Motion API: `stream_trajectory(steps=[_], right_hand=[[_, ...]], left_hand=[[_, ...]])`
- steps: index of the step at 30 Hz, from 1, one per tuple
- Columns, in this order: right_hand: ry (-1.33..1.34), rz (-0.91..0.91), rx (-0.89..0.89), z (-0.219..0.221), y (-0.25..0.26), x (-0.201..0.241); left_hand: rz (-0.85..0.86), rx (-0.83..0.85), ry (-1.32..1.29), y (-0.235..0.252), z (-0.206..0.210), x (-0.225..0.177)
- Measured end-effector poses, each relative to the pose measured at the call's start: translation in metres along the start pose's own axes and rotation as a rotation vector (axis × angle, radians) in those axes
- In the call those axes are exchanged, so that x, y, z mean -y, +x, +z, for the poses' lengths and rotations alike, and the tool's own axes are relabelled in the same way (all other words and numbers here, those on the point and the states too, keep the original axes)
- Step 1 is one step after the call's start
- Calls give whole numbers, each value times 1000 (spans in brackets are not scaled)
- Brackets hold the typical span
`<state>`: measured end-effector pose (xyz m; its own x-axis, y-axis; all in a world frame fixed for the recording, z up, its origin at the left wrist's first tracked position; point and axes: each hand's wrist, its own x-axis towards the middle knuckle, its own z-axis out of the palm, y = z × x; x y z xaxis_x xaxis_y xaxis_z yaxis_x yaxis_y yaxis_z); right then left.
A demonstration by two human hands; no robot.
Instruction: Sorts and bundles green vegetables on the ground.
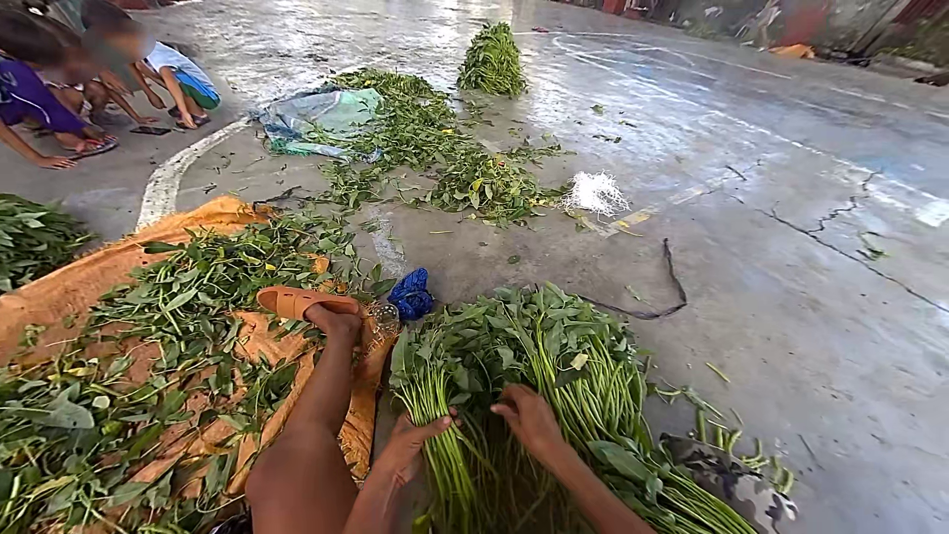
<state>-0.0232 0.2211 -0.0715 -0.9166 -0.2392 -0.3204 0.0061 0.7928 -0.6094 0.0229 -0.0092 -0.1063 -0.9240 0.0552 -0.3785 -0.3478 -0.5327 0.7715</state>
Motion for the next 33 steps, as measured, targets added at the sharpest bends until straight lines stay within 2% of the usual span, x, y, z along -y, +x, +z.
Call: stream_trajectory(steps=[3,6,9,13,17,20,25,30,33], right_hand=[[-247,260,-162,-41,34,-14],[-251,358,-156,-58,42,-24],[-108,196,-244,-58,25,-17],[57,-86,-285,-26,-11,-1],[1,-365,-374,11,-32,5],[-83,-520,-479,23,-35,8],[-58,-538,-531,32,-37,11],[239,-488,-404,47,-39,14],[250,-479,-271,46,-35,12]], left_hand=[[25,-72,-101,0,-4,-6],[46,-49,-144,1,-8,-9],[77,0,-149,4,-5,-10],[131,18,-181,12,12,-9],[171,123,-180,15,24,-13],[145,128,-103,6,31,-18],[178,108,-100,3,29,-14],[211,32,-145,1,28,-8],[222,-19,-125,-1,22,-4]])
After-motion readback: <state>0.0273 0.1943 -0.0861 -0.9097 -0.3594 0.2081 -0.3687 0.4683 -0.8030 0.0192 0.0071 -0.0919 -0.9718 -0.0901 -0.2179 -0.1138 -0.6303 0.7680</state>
